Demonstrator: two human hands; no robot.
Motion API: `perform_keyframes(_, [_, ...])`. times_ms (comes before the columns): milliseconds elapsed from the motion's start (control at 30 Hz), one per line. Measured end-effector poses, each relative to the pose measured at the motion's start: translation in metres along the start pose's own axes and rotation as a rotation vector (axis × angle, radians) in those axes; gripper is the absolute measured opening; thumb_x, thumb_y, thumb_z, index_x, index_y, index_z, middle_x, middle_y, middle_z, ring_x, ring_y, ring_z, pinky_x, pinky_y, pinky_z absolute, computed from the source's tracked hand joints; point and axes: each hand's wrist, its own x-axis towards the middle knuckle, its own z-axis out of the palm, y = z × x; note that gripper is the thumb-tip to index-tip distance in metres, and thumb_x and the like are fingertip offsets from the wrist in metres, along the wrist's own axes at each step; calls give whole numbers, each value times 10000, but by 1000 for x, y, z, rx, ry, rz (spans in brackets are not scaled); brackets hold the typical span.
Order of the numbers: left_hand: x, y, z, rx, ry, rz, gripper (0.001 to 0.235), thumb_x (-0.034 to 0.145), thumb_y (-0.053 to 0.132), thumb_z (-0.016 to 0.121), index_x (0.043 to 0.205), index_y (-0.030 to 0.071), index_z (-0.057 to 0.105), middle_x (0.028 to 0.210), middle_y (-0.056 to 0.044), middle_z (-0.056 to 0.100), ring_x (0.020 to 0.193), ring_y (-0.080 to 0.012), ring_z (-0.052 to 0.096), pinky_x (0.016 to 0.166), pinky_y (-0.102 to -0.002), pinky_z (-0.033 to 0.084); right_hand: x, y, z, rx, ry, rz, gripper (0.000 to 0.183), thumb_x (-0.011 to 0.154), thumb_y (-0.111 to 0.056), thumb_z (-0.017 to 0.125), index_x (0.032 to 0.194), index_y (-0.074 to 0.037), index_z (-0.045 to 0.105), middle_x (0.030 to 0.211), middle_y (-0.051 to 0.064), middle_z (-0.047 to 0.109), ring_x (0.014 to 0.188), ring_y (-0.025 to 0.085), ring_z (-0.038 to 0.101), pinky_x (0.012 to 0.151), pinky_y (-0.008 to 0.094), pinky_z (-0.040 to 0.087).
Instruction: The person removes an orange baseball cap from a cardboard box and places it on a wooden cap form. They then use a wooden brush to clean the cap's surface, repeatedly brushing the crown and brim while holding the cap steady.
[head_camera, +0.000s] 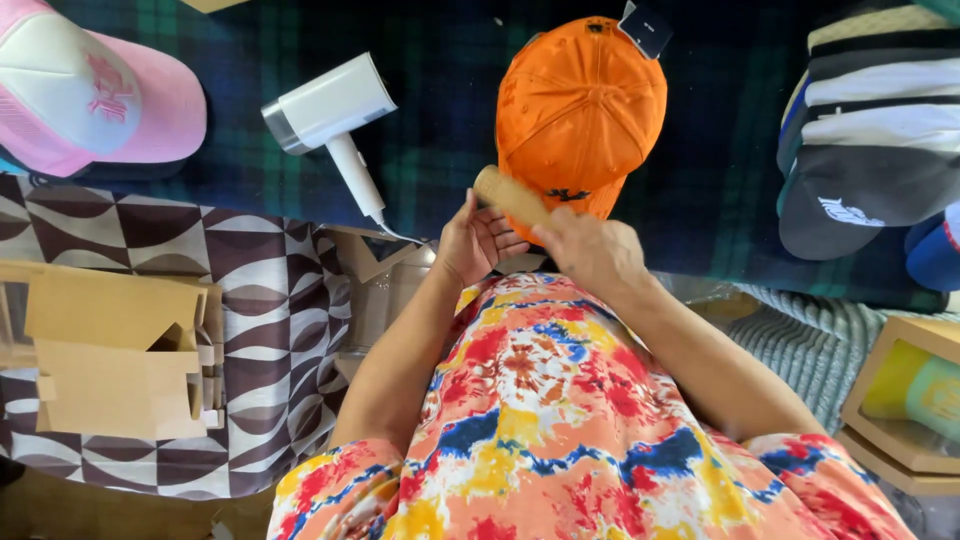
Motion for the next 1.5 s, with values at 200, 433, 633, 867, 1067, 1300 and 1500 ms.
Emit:
perform_keyframes(200, [8,-2,-11,-4,-7,-29,868,751,907,502,937,86,714,878,-150,771,831,-368,774,875,-563,601,-15,14,44,18,-150,20,318,1060,-525,359,977,-272,533,759,-35,576,706,218,637,583,371,482])
perform_keyframes(433, [61,-20,-45,191,-22,16,264,938,424,710,980,165,692,816,-71,705,718,-293,708,830,-525,605,-92,113,64,437,-281,524,408,960,-626,598,1086,-261,729,1044,16,770,1043,296,706,835,421,577])
perform_keyframes(633, [77,-35,-56,233,3,128,251,1022,363,631,1164,159,661,1155,-137,742,993,-420,733,870,-593,601,-136,140,60,200,-157,527,340,991,-609,622,1067,-301,744,906,-22,737,991,212,711,885,346,561])
perform_keyframes(867, [89,-44,-67,250,103,194,223,994,329,659,1047,114,635,966,-143,764,822,-350,770,688,-500,653,-89,112,107,702,107,273,220,913,-545,757,918,-324,756,896,-88,752,907,152,724,766,302,563])
perform_keyframes(1067, [60,-39,-29,252,156,243,249,1010,351,640,1079,112,630,1055,-144,752,896,-374,757,726,-538,644,-147,186,111,193,26,429,309,1013,-590,682,1077,-292,731,919,-41,698,941,197,717,797,359,564])
perform_keyframes(1300, [59,-33,-29,285,137,240,259,993,364,659,1027,109,625,1015,-124,751,849,-335,758,706,-498,646,-94,157,108,480,205,102,249,938,-524,726,887,-281,745,801,8,677,858,243,698,764,381,544])
perform_keyframes(1500, [68,-43,-52,282,129,202,243,996,354,652,1051,119,625,1018,-153,755,822,-369,766,677,-535,650,-136,191,89,159,133,310,372,1032,-584,663,948,-222,689,807,10,616,845,236,669,773,383,534])
